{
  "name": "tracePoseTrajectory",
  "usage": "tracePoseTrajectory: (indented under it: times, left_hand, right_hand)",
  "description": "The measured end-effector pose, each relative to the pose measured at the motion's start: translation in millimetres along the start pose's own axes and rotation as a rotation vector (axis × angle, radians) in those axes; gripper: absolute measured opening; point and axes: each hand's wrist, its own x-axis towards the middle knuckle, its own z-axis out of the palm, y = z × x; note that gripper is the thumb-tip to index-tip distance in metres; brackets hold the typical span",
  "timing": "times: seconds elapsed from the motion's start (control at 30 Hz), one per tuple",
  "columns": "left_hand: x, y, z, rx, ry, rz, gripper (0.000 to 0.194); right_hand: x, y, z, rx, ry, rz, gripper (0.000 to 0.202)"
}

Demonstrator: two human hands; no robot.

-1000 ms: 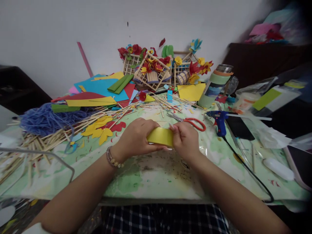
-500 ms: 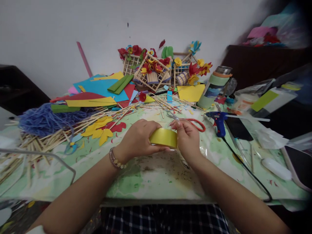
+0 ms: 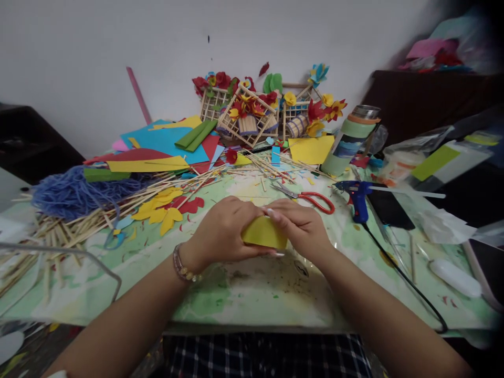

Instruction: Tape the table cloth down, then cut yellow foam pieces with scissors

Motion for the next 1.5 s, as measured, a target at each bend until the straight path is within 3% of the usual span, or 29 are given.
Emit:
tracePoseTrajectory:
  times: [0.13,0.27,0.47,0.67,0.83,1.07,1.3,1.5]
  left_hand:
    - [1.1,4.5,1.3,0.000,-0.020,0.027,0.055]
    - [0.5,8.8,1.9,-0.027,-0.007,0.007,0.054]
    - [-2.5,3.9,3.9,-0.019,0.038,-0.178,0.054]
    - [-6.1,-13.2,6.7,-0.001,0.098,-0.375,0.054]
    - [-7.2,-17.8,6.3,0.022,0.140,-0.329,0.050]
    - [-5.0,-15.9,-1.7,-0.004,0.060,-0.375,0.047]
    - [-7.1,-11.6,0.5,0.122,0.149,-0.349,0.042]
    - [-8.3,-9.8,1.3,0.169,0.172,-0.342,0.040]
  right_hand:
    - [-4.3,-7.5,7.6,-0.046,0.246,0.188,0.033]
    - [0.2,2.2,6.8,0.214,0.471,0.434,0.051]
    - [6.6,17.5,-3.8,0.343,0.501,0.367,0.049]
    - [7.9,26.4,-6.1,0.400,0.413,0.441,0.057]
    - [7.9,29.1,-2.5,0.444,0.315,0.507,0.058]
    - [2.4,27.8,-3.5,0.464,0.146,0.475,0.037]
    - [2.9,24.5,-2.5,0.389,0.179,0.516,0.042]
    - [1.6,29.9,-7.1,0.172,0.093,0.644,0.046]
